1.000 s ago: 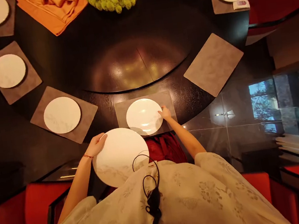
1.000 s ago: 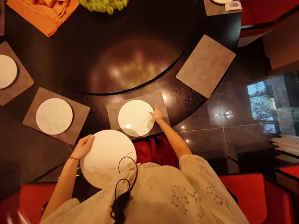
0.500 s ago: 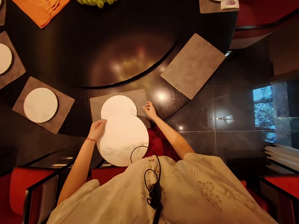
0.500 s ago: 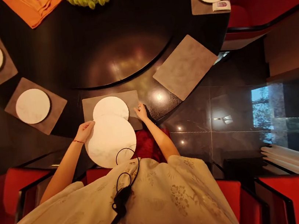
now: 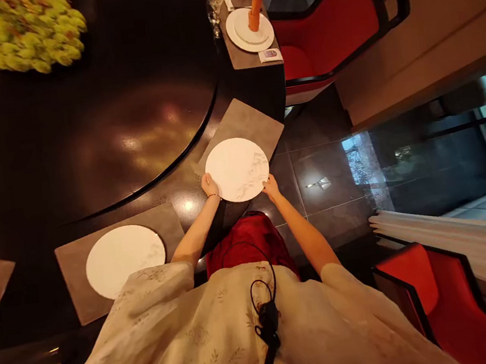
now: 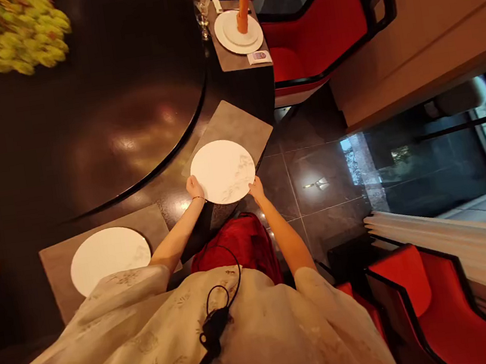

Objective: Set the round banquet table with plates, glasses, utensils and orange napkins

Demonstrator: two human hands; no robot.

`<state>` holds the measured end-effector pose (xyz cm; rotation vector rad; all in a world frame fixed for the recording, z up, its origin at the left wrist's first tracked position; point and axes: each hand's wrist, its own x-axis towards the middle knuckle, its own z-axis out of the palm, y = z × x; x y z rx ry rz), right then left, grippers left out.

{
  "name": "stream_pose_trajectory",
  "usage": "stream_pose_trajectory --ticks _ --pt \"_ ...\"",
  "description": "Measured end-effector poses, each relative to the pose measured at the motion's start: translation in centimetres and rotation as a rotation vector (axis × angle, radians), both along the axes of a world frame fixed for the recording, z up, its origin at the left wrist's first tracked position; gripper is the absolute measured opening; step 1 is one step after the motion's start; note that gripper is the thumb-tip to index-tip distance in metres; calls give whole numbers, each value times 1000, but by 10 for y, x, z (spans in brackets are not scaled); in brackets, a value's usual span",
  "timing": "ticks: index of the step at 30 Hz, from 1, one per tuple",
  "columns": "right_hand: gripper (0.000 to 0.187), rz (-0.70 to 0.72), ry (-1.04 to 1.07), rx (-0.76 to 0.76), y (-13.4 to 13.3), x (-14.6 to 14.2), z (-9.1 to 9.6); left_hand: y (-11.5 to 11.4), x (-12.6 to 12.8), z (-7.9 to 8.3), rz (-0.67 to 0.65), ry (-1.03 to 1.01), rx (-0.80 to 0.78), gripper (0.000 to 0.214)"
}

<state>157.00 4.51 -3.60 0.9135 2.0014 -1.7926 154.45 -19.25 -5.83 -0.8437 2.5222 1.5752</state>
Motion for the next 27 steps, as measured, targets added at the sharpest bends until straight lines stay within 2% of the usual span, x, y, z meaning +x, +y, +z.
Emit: stream_pose_trajectory --ticks 2,4,7,10,13,16,18,20,23,25,27 --pt "42 93 -30 129 35 -46 -4 27 -33 -9 31 -34 28 33" --pt "35 238 -75 248 62 -94 -10 39 -60 -17 61 -88 33 28" --pt "22 499 -139 400 84 -155 -22 40 -83 -26 90 -131 16 19" --pt "12 756 -103 569 94 -191 -31 35 -86 -30 106 -169 -31 18" --pt "15 942 -55 638 102 -202 -36 38 -81 -31 96 -233 -124 21" --pt "16 1033 -12 629 112 -202 -38 47 -79 -27 137 -282 -138 19" --pt "16 1063 22 618 117 -201 -39 51 -81 -19 235 -287 -86 13" --pt "17 1093 37 600 122 -200 -40 48 -87 -7 426 -263 -4 8" --pt "20 1129 76 600 126 -200 -43 24 -104 13 702 -170 200 20" --pt "21 1144 105 622 129 -200 -45 -3 -120 26 748 -83 341 38" --pt "20 1179 100 622 132 -205 -46 -31 -139 35 714 16 424 53"
